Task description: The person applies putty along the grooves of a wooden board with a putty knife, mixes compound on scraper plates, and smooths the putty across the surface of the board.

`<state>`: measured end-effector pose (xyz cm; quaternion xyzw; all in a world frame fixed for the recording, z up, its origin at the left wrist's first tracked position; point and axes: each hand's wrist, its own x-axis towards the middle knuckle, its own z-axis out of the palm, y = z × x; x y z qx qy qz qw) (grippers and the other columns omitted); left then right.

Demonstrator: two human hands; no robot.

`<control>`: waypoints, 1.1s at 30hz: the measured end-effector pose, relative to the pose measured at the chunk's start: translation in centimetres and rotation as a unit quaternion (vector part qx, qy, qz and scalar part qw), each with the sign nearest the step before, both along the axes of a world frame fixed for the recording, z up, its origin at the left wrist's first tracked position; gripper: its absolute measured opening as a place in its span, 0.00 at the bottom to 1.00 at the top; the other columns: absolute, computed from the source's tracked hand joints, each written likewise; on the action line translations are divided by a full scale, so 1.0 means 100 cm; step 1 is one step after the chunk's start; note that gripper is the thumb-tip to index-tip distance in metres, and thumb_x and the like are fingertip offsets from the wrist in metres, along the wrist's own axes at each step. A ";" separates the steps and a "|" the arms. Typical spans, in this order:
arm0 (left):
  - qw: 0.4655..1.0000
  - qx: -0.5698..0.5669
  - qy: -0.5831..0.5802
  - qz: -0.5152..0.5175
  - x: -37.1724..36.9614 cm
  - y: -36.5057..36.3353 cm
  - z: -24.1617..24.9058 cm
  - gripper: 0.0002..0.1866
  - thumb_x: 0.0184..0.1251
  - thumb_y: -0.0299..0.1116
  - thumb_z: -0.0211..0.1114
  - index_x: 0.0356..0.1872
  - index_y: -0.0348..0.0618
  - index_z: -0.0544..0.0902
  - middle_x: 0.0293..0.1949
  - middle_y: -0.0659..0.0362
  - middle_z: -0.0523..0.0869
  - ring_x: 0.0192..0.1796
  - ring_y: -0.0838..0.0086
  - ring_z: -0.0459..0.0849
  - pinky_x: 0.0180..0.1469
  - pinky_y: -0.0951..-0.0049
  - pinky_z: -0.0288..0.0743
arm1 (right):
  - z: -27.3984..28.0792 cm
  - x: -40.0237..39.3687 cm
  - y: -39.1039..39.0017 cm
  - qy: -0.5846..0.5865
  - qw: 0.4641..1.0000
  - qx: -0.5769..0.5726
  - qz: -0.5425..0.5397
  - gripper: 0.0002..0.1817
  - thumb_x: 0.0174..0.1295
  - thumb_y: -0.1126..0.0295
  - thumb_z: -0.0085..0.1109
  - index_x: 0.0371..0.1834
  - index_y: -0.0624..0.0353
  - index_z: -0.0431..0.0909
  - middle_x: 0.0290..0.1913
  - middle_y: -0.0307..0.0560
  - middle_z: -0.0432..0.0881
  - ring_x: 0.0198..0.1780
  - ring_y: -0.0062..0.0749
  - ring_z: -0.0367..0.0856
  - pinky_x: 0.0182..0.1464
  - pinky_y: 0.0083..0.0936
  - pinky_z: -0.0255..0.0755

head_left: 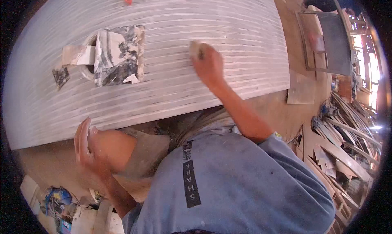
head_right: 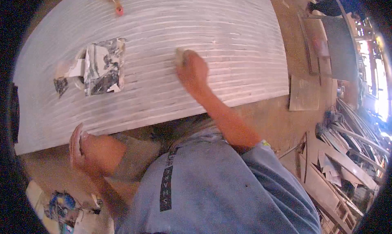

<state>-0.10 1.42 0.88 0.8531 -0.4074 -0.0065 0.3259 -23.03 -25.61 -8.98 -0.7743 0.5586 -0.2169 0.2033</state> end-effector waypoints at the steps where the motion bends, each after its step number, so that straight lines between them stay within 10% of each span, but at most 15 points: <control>1: 1.000 -0.008 0.006 0.000 -0.001 -0.001 0.002 0.13 0.64 0.22 0.63 0.49 0.37 0.85 0.49 0.50 0.86 0.54 0.60 0.83 0.56 0.65 0.75 | -0.004 0.018 0.008 -0.024 0.999 -0.021 0.025 0.15 0.59 0.61 0.60 0.27 0.63 0.74 0.26 0.60 0.78 0.31 0.61 0.79 0.35 0.49 0.72; 7: 0.998 -0.040 0.049 -0.006 -0.002 0.004 -0.008 0.13 0.66 0.22 0.59 0.50 0.35 0.84 0.50 0.50 0.86 0.54 0.62 0.83 0.56 0.65 0.75 | -0.005 0.077 0.023 -0.105 0.988 0.048 0.101 0.20 0.62 0.57 0.60 0.24 0.66 0.78 0.22 0.58 0.77 0.25 0.53 0.78 0.31 0.43 0.71; 9: 0.999 -0.025 0.034 -0.001 -0.005 0.006 -0.007 0.13 0.67 0.22 0.58 0.50 0.35 0.84 0.50 0.49 0.86 0.54 0.62 0.83 0.57 0.66 0.75 | 0.004 0.063 0.020 -0.230 0.938 0.230 0.121 0.16 0.61 0.59 0.62 0.30 0.64 0.82 0.21 0.44 0.77 0.23 0.31 0.75 0.27 0.31 0.69; 14: 1.000 0.023 -0.005 0.005 0.001 0.011 -0.016 0.14 0.67 0.23 0.58 0.51 0.36 0.84 0.51 0.49 0.85 0.54 0.62 0.83 0.57 0.66 0.74 | 0.037 -0.095 -0.037 -0.304 0.930 0.207 0.000 0.17 0.58 0.60 0.68 0.43 0.64 0.84 0.32 0.44 0.85 0.37 0.23 0.79 0.41 0.28 0.75; 22: 0.992 0.113 -0.033 0.049 -0.006 -0.006 -0.013 0.13 0.70 0.30 0.59 0.50 0.38 0.84 0.49 0.51 0.86 0.52 0.61 0.83 0.58 0.65 0.73 | 0.001 -0.421 -0.206 0.101 0.952 -0.087 -0.275 0.20 0.58 0.54 0.61 0.42 0.59 0.84 0.39 0.61 0.84 0.43 0.57 0.83 0.47 0.47 0.72; 33: 0.983 0.174 -0.057 0.027 0.009 -0.009 -0.024 0.13 0.70 0.32 0.59 0.50 0.38 0.85 0.48 0.50 0.87 0.51 0.59 0.83 0.58 0.64 0.73 | -0.022 -0.437 -0.233 0.192 0.943 -0.076 -0.260 0.22 0.59 0.53 0.55 0.46 0.60 0.83 0.41 0.67 0.83 0.47 0.62 0.81 0.50 0.50 0.72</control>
